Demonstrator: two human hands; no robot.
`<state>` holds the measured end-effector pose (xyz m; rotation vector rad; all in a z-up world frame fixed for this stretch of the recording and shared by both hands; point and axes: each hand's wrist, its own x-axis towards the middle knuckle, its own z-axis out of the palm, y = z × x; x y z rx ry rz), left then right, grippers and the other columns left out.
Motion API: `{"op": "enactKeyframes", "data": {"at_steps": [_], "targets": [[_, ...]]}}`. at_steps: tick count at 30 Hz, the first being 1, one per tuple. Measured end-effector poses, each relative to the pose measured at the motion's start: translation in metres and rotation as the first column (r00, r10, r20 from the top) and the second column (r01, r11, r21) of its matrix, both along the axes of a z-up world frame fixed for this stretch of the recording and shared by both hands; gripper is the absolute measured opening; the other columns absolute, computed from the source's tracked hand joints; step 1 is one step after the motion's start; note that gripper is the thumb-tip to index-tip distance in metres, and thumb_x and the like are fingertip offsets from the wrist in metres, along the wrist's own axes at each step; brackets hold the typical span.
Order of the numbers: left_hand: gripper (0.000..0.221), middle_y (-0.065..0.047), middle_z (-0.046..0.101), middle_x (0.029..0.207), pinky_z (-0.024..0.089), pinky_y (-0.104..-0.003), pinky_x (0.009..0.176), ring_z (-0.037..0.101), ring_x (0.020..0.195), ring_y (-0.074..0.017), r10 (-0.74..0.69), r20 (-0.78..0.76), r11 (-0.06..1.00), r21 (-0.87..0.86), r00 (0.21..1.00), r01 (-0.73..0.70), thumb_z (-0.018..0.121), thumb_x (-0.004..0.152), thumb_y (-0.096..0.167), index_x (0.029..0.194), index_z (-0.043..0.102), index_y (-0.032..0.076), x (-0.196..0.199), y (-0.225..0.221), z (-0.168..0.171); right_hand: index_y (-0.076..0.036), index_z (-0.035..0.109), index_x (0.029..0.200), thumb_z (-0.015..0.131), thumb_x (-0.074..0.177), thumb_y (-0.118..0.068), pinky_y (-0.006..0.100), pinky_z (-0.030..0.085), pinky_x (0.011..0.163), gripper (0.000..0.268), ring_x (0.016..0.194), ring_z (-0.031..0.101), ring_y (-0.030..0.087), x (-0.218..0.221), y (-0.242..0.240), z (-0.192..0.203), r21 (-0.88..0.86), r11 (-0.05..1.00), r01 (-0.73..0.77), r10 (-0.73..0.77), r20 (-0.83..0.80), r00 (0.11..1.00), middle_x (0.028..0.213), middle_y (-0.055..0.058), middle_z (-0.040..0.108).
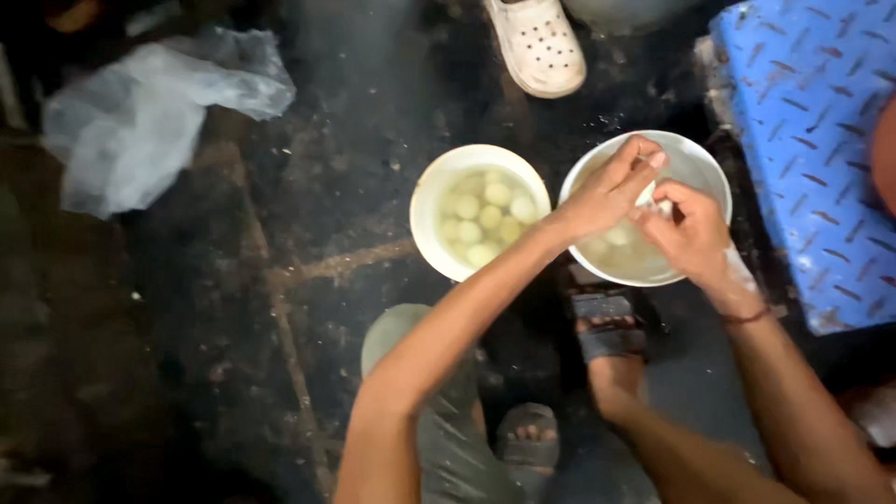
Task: The person peels boiled eggs by hand and places the peeled eggs into a bowl of water on the floor.
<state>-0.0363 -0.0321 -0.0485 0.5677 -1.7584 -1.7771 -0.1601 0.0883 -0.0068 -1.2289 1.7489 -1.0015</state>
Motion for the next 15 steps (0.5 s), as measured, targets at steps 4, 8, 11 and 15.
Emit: {"op": "enactKeyframes", "data": {"at_steps": [4, 8, 11, 15], "targets": [[0.043, -0.006, 0.057, 0.101, 0.050, -0.028, 0.056, 0.057, 0.075, -0.0124, -0.114, 0.192, 0.896, 0.444, 0.975, 0.017, 0.053, 0.101, 0.050, 0.121, 0.051, 0.012, 0.013, -0.012, 0.044, -0.001, 0.068, 0.096, 0.064, 0.097, -0.006, 0.022, 0.042, 0.058, 0.007, 0.066, 0.056, 0.004, 0.004, -0.002, 0.005, -0.088, 0.995, -0.039, 0.052, 0.157, 0.986, 0.076, 0.003, 0.064], [0.043, -0.008, 0.060, 0.094, 0.042, -0.026, 0.046, 0.055, 0.058, -0.0117, -0.113, 0.177, 0.925, 0.379, 0.978, 0.039, 0.063, 0.099, 0.048, 0.115, 0.053, 0.010, 0.017, -0.012, 0.054, 0.002, 0.066, 0.095, 0.055, 0.094, 0.000, 0.024, 0.046, 0.064, 0.011, 0.068, 0.058, 0.008, 0.001, 0.006, 0.009, -0.171, 0.982, 0.085, -0.021, 0.343, 0.939, 0.087, 0.007, 0.069], [0.039, -0.004, 0.060, 0.095, 0.038, -0.025, 0.044, 0.057, 0.058, -0.0095, -0.119, 0.080, 0.905, 0.419, 0.990, 0.075, 0.060, 0.099, 0.045, 0.112, 0.056, 0.009, 0.019, -0.014, 0.049, 0.002, 0.066, 0.096, 0.048, 0.093, 0.000, 0.025, 0.047, 0.067, 0.019, 0.069, 0.060, 0.011, -0.004, 0.011, 0.013, -0.260, 0.940, 0.222, -0.038, 0.566, 0.823, 0.091, 0.011, 0.071], [0.034, -0.002, 0.059, 0.086, 0.029, -0.022, 0.039, 0.057, 0.053, -0.0088, -0.150, -0.017, 0.781, 0.612, 0.989, 0.129, 0.049, 0.104, 0.046, 0.107, 0.055, 0.013, 0.016, -0.019, 0.043, 0.002, 0.068, 0.104, 0.053, 0.092, -0.003, 0.026, 0.050, 0.067, 0.020, 0.074, 0.062, 0.012, -0.001, 0.003, 0.018, -0.161, 0.968, 0.190, -0.089, 0.488, 0.868, 0.094, 0.011, 0.071]]}}
